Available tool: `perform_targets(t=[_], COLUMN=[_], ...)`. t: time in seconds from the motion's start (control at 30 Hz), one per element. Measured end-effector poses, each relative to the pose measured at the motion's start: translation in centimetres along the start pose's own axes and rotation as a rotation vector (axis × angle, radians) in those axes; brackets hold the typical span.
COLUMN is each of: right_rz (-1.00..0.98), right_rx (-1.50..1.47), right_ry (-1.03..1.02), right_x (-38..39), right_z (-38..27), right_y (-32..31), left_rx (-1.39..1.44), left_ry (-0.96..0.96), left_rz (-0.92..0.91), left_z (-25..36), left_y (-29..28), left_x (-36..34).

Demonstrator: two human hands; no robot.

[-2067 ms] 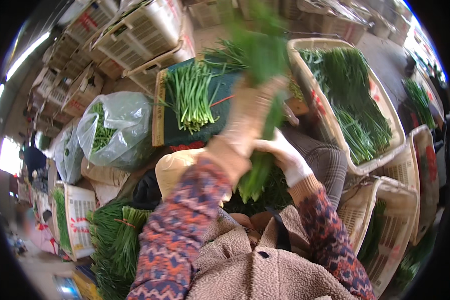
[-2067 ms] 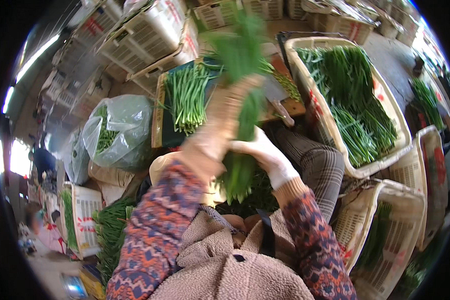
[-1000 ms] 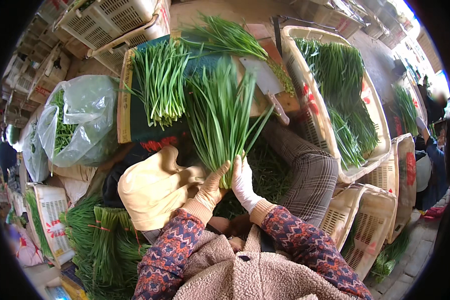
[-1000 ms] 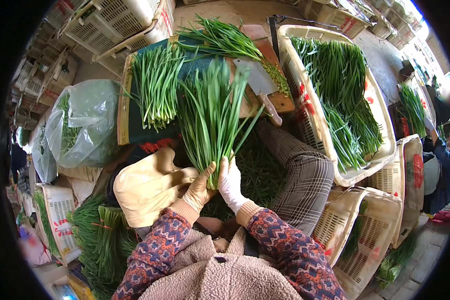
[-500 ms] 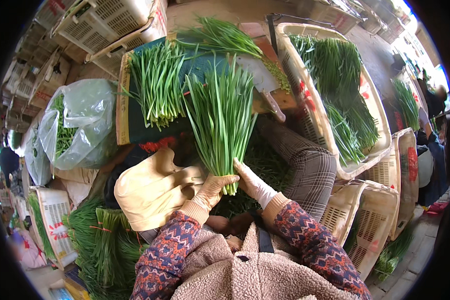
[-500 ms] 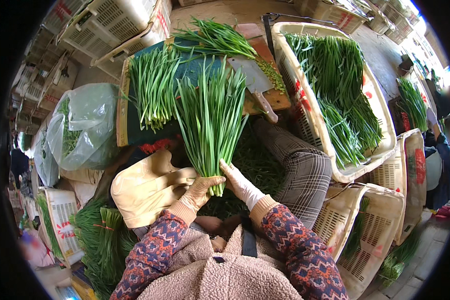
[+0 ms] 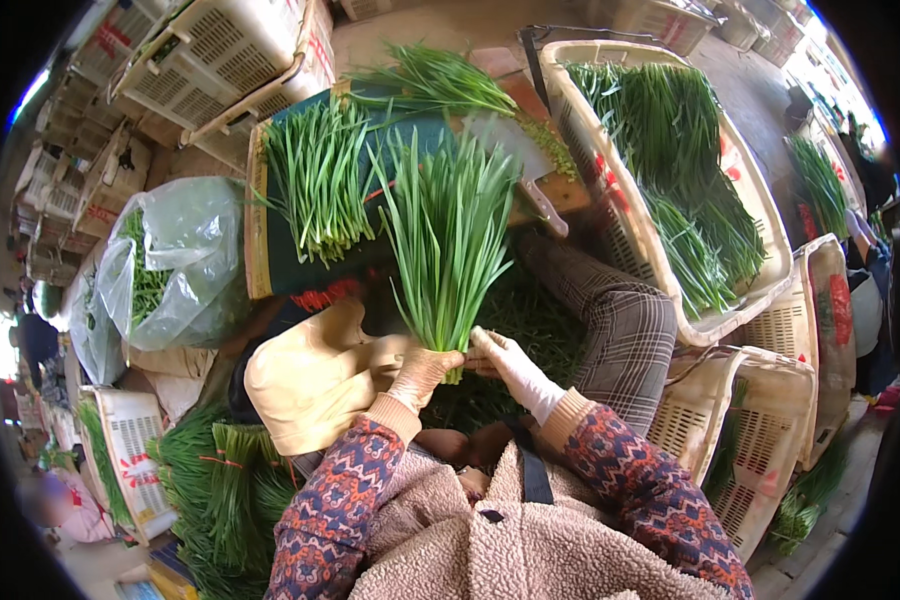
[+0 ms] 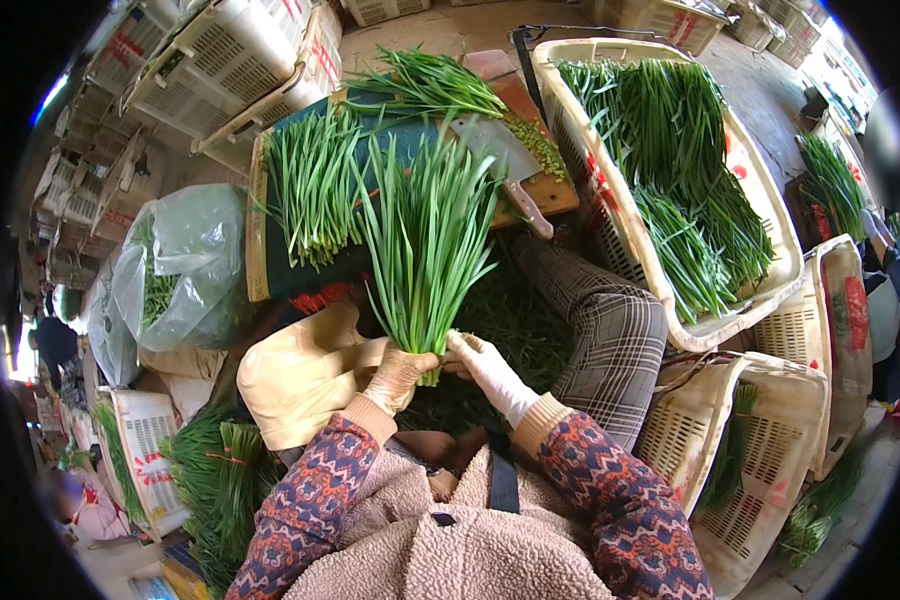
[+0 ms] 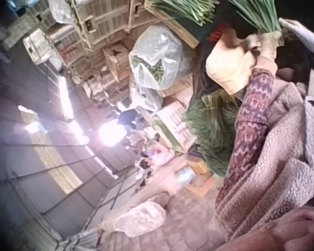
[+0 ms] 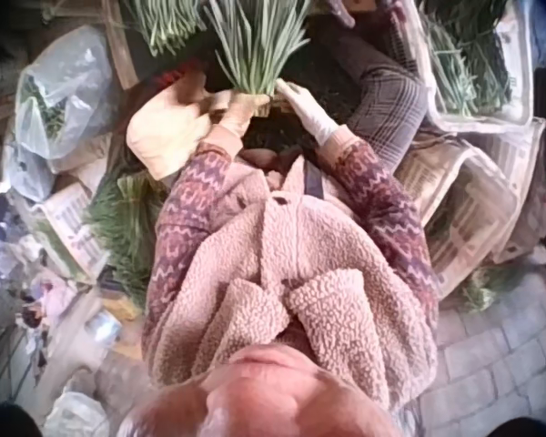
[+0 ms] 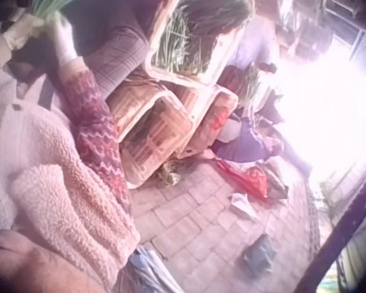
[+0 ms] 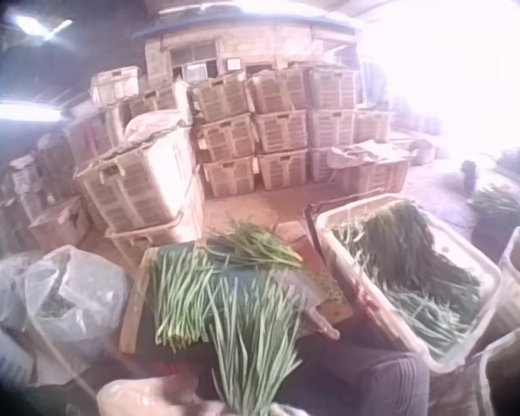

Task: The person gathers green onions from a basket, aligns them into bundles, and secures them with rubber bands. The person then trims the root ends with a knife and places the finished bundles into a crate.

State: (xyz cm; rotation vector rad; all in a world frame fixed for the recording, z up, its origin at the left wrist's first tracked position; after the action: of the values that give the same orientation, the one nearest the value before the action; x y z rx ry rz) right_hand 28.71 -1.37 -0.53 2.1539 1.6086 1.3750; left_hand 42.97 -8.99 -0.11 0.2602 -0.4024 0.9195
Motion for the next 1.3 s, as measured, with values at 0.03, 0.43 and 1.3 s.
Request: perform_targets(t=[0.03,0.43,1.3], right_rz=[-0.007,-0.226,-0.144], right_rx=[0.107,0.383,0.870], right_ry=[-0.136,-0.564,-1.342], right_x=[-0.3,2.5,9.7], right_z=[1.2,-8.2,-15.9], right_y=[-0.6,8.7,9.6], left_rx=[-0.160,-1.317,-2.046], left_ry=[0.011,0.370,0.845], left_rz=[0.032,0.305,0.530], left_z=[1.4,5.1,16.8], left_y=[0.0,-3.7,-10.4], left_x=[0.0,-0.7,4.1])
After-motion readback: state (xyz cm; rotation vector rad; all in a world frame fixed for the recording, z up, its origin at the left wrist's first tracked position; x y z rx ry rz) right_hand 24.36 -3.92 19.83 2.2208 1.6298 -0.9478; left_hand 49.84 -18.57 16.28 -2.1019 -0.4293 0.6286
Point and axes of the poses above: each hand's wrist, its own x-axis away from the middle knuckle, its own y-axis out of the palm, z = x × y, the point moved 1 cm from there along -x, towards the middle knuckle, and after that the axes turned 14 degrees about -x, right-handed, at the moved point
